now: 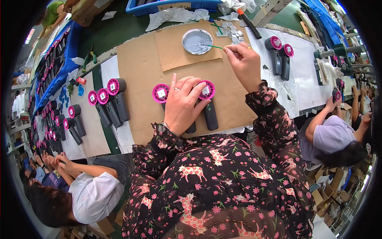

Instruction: The person applies a substance to the center of hair dryers using a thin stick, then places and presses small square pieces onto the substance by hand. They repeat this process for each hair dryer, occasionally moving the items on the work surface.

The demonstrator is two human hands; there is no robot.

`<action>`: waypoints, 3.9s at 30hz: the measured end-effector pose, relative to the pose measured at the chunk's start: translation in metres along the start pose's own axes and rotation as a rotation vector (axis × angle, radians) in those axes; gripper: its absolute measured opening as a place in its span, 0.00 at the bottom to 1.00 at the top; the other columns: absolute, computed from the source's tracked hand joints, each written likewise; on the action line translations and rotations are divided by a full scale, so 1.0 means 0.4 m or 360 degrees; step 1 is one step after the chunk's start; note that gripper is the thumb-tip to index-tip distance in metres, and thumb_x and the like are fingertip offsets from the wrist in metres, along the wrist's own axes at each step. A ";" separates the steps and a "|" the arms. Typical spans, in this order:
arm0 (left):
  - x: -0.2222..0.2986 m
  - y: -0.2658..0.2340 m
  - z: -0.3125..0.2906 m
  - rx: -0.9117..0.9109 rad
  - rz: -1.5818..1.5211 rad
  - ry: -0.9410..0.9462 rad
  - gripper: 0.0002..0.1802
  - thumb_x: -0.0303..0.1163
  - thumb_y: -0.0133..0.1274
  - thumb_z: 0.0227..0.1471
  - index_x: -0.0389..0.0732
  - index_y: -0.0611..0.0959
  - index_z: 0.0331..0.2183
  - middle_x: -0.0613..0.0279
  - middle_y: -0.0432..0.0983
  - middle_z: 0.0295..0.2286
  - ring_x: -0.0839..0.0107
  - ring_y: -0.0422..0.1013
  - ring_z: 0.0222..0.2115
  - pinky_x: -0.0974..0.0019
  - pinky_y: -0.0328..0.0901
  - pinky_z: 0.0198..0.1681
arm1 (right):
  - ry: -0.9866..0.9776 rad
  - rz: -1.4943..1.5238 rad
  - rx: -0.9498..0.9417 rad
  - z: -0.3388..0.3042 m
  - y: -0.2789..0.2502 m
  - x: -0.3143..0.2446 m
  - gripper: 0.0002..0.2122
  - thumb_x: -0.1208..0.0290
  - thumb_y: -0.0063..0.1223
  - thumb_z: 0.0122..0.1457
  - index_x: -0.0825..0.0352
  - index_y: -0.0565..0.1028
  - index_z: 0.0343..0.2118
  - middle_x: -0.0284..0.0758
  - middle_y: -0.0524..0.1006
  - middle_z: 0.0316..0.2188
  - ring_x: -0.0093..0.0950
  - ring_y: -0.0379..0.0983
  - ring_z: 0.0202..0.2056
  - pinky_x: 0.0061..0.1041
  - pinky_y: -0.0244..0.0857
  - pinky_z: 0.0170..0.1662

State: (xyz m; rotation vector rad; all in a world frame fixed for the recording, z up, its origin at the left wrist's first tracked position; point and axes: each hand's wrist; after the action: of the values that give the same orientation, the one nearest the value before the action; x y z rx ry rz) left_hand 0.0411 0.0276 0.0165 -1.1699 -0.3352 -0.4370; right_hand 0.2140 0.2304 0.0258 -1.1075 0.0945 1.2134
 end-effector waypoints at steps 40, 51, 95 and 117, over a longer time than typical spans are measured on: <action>0.031 -0.010 -0.010 -0.0019 0.0007 -0.0015 0.33 0.30 0.70 0.56 0.41 0.81 0.61 0.56 0.81 0.57 0.54 0.74 0.61 0.37 0.41 0.79 | 0.0910 0.0974 0.0089 0.006 0.129 0.104 0.11 0.66 0.72 0.57 0.72 0.89 0.30 0.32 0.79 0.17 0.17 0.72 0.22 0.26 0.66 0.27; 0.032 -0.011 -0.010 -0.0004 -0.0009 -0.0026 0.33 0.29 0.70 0.56 0.41 0.80 0.62 0.56 0.81 0.56 0.55 0.74 0.61 0.36 0.40 0.80 | 0.0947 0.1104 0.0132 0.020 0.140 0.093 0.12 0.65 0.72 0.55 0.72 0.88 0.28 0.37 0.80 0.16 0.22 0.76 0.20 0.29 0.70 0.27; 0.023 -0.008 -0.012 0.0098 -0.0014 -0.0085 0.34 0.35 0.71 0.56 0.44 0.79 0.63 0.63 0.82 0.56 0.58 0.75 0.60 0.34 0.42 0.79 | 0.1251 0.1358 -0.0205 0.029 0.010 0.025 0.10 0.66 0.72 0.66 0.68 0.89 0.42 0.19 0.80 0.27 0.09 0.62 0.26 0.18 0.55 0.29; 0.031 0.000 -0.011 0.0113 -0.0017 -0.0073 0.36 0.39 0.74 0.54 0.46 0.81 0.62 0.66 0.83 0.56 0.59 0.76 0.60 0.34 0.43 0.79 | 0.1071 0.0861 -0.0195 0.019 0.046 0.069 0.11 0.68 0.70 0.67 0.73 0.88 0.42 0.23 0.83 0.31 0.10 0.70 0.31 0.15 0.63 0.34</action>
State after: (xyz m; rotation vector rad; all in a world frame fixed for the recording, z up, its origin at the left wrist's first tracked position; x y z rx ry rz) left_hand 0.0520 0.0216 0.0207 -1.1107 -0.3938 -0.4050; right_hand 0.2077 0.2536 0.0018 -1.6267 0.8904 1.2713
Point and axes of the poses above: each hand's wrist, its own z-axis towards the middle knuckle, its own y-axis out of the palm, x = y × z
